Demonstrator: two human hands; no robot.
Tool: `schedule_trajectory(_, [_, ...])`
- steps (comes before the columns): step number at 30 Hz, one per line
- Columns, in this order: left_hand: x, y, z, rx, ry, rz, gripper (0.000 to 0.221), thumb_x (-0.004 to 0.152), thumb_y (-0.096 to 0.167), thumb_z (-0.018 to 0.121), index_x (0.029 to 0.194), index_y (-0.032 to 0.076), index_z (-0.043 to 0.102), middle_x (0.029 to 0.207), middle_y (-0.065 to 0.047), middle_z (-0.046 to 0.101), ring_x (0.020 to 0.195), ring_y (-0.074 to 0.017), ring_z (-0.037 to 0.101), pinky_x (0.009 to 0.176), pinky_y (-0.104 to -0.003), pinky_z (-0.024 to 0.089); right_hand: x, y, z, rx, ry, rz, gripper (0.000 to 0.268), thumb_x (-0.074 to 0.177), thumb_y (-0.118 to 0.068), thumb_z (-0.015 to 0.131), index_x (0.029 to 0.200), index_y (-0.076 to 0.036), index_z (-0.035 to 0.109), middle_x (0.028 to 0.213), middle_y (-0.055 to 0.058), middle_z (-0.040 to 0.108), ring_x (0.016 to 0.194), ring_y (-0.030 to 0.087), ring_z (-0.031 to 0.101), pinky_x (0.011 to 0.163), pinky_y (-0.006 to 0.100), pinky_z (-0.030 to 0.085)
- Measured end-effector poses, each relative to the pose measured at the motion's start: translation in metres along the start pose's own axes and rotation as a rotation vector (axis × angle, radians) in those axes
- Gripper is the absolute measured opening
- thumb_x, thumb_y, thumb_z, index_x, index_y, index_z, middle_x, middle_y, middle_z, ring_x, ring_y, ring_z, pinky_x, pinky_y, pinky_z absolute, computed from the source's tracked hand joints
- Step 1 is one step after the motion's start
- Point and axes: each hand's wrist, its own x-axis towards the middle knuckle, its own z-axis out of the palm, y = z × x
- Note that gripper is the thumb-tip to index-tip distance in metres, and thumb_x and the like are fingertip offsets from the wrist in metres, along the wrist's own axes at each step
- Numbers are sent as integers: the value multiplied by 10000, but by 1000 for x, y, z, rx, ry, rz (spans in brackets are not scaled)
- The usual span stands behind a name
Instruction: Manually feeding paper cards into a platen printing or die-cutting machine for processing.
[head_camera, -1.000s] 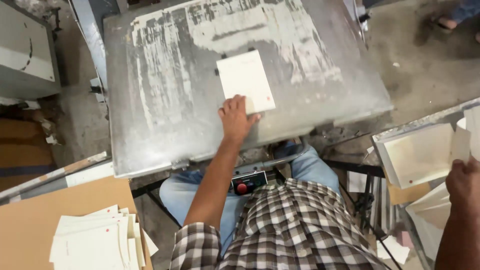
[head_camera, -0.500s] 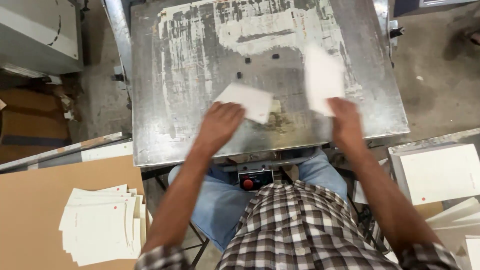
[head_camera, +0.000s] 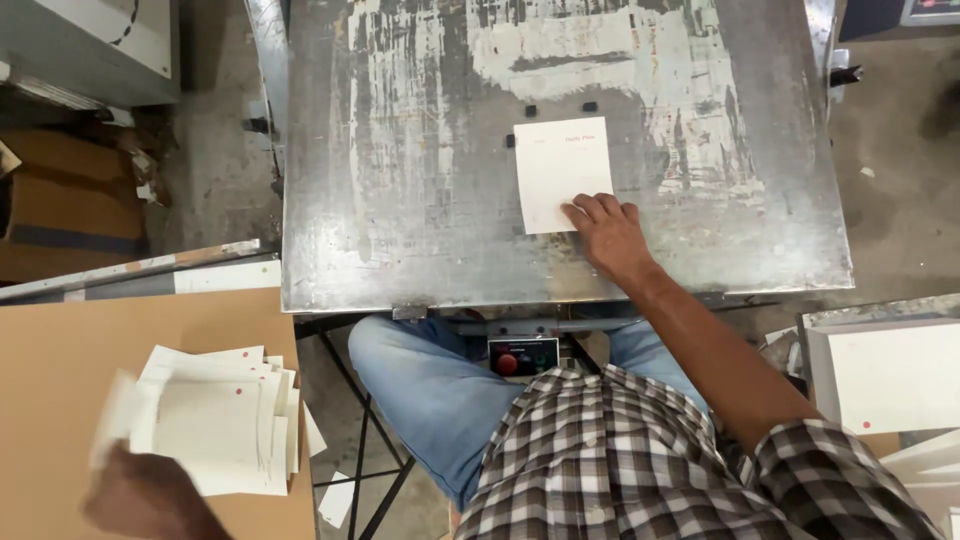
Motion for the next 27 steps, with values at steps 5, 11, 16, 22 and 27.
schedule_trajectory(5, [-77,40,49,-160,-169,-118,182,995,94,593,1049,92,768,936,-80,752,782,-303,709,677,-425,569,8,4,3,-13,-60,-4,572,857,-71,606,1426,-103,574,1449,86,529,1313,306,475,1009,550,402])
schedule_trajectory(11, [-88,66,50,-318,-259,-149,182,1026,109,614,1162,68,727,1215,-107,732,1073,-317,695,861,-449,578,14,6,11,14,-106,44,593,842,-44,591,1431,-108,575,1458,73,528,1328,297,473,1020,547,393])
schedule_trajectory(16, [-80,88,22,-297,-244,-80,354,920,146,670,1254,30,692,1367,-181,670,1230,-379,641,938,-496,543,10,7,24,23,-74,60,569,874,-11,561,1433,-112,588,1470,68,534,1336,291,478,1021,554,389])
schedule_trajectory(22, [-129,128,12,-496,-157,20,365,932,58,631,1297,33,647,1373,-187,662,1217,-379,649,999,-467,542,16,-2,-1,73,-140,43,635,845,-372,683,1401,-92,559,1433,131,511,1323,335,433,1013,649,318])
schedule_trajectory(27, [-163,183,-17,-927,-229,55,387,829,-55,590,1205,28,633,1179,-227,669,1032,-434,634,883,-486,526,22,3,11,102,-118,81,719,964,-584,561,1479,-85,511,1428,121,532,1350,320,429,1027,735,265])
